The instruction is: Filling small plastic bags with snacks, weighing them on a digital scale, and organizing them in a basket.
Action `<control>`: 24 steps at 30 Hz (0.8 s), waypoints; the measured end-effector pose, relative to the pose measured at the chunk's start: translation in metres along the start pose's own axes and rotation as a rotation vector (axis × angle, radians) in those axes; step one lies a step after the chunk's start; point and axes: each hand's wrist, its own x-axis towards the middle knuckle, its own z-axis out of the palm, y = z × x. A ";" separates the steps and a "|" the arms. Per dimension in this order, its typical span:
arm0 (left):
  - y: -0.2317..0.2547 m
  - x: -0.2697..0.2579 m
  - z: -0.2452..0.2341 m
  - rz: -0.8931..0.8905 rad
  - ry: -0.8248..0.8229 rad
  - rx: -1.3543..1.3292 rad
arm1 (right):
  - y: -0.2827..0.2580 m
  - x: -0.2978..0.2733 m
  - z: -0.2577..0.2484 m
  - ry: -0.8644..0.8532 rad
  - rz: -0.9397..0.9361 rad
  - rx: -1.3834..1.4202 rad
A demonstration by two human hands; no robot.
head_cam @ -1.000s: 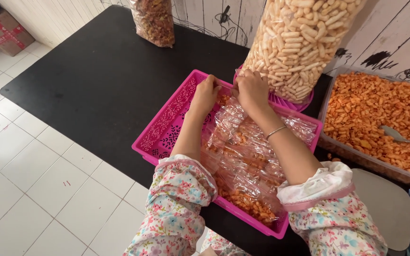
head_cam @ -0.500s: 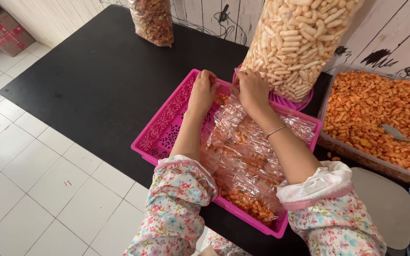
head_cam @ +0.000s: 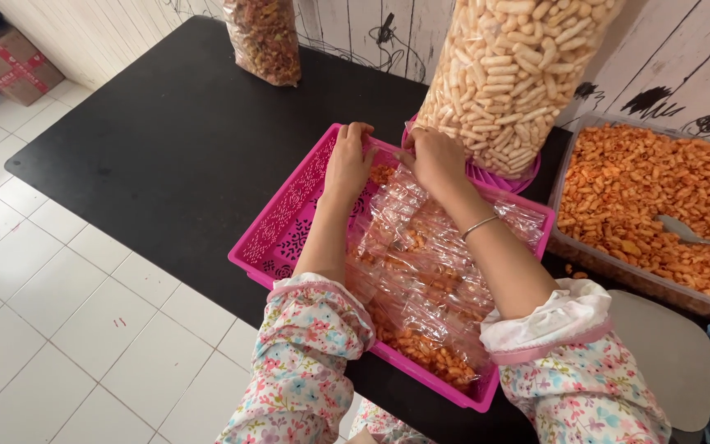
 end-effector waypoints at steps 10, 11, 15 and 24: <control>0.018 0.009 -0.006 0.108 -0.038 -0.050 | 0.002 -0.024 -0.068 -0.009 0.049 0.085; 0.023 0.009 -0.007 0.156 -0.068 -0.054 | 0.001 -0.032 -0.080 0.046 0.014 0.146; 0.054 0.016 -0.005 0.330 -0.081 -0.040 | 0.021 -0.057 -0.110 0.197 -0.068 0.313; 0.234 -0.035 0.040 0.592 -0.309 -0.443 | 0.069 -0.173 -0.194 0.583 -0.107 0.570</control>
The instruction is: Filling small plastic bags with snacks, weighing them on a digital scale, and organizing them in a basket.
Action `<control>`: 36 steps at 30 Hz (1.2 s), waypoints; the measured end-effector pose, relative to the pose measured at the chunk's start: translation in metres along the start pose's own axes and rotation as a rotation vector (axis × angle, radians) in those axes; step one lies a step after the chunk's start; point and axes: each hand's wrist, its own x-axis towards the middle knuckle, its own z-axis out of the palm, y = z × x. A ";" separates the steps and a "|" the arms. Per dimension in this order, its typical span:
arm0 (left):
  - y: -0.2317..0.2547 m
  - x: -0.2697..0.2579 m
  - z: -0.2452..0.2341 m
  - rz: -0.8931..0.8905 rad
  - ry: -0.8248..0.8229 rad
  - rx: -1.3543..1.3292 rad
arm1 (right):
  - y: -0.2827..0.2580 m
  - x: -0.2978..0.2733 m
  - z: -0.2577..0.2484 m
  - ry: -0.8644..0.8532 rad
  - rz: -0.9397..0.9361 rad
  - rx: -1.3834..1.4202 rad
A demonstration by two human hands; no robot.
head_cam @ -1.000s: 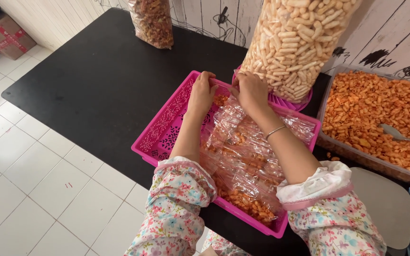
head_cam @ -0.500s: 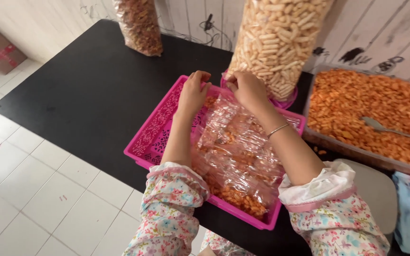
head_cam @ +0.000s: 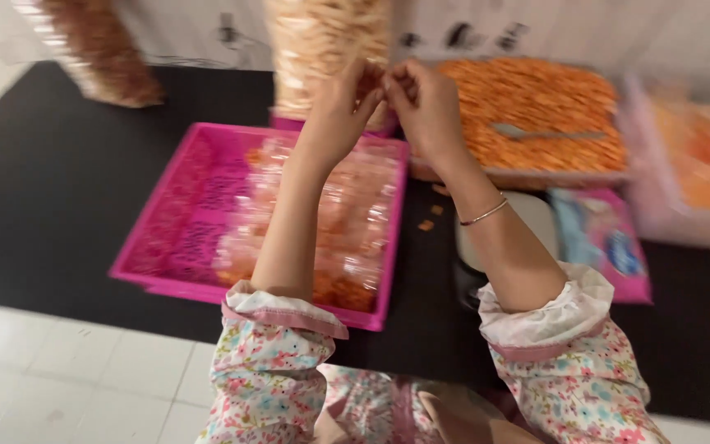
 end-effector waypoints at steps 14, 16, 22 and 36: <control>0.101 0.082 0.275 0.107 -0.265 -0.251 | 0.081 -0.111 -0.274 0.284 0.185 -0.319; 0.109 0.090 0.304 0.085 -0.325 -0.301 | 0.096 -0.121 -0.299 0.303 0.195 -0.321; 0.075 0.117 0.403 0.125 -0.343 -0.273 | 0.133 -0.139 -0.356 0.307 0.313 -0.303; 0.034 0.144 0.538 -0.039 -0.588 -0.217 | 0.198 -0.159 -0.439 -0.296 0.895 -0.855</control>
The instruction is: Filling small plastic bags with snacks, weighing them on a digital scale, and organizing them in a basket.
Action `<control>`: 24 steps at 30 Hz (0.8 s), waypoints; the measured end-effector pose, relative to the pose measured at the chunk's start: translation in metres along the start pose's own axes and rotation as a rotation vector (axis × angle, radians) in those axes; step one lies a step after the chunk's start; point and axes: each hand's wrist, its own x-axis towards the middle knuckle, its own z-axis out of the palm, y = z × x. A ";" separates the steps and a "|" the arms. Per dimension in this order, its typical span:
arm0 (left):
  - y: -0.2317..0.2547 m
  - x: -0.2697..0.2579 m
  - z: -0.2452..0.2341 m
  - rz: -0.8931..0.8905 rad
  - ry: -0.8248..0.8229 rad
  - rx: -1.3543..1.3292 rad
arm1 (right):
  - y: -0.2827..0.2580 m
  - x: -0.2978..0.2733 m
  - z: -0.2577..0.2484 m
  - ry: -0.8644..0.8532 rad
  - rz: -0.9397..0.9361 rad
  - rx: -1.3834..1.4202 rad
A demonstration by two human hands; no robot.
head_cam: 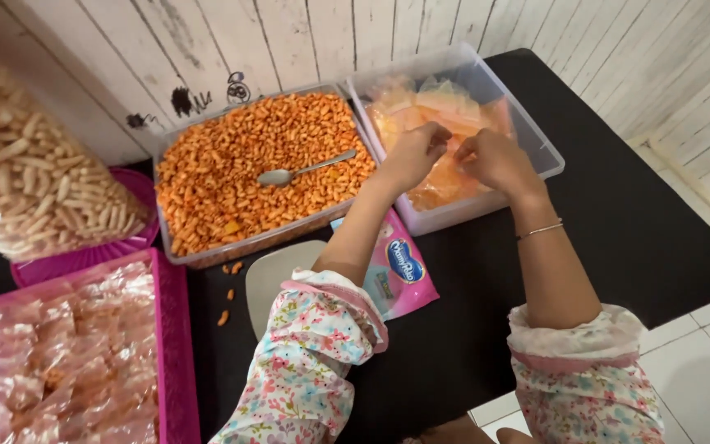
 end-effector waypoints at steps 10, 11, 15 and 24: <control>0.028 -0.007 -0.010 -0.208 0.005 -0.123 | 0.000 0.009 -0.004 0.147 -0.184 0.361; 0.030 -0.008 -0.012 -0.240 0.066 -0.277 | -0.005 0.008 -0.005 0.126 -0.191 0.429; 0.011 -0.005 -0.004 -0.314 0.243 -0.758 | -0.012 0.001 -0.018 0.080 -0.201 0.741; 0.008 -0.003 -0.001 -0.259 0.305 -0.661 | 0.006 0.013 0.000 0.317 -0.093 1.005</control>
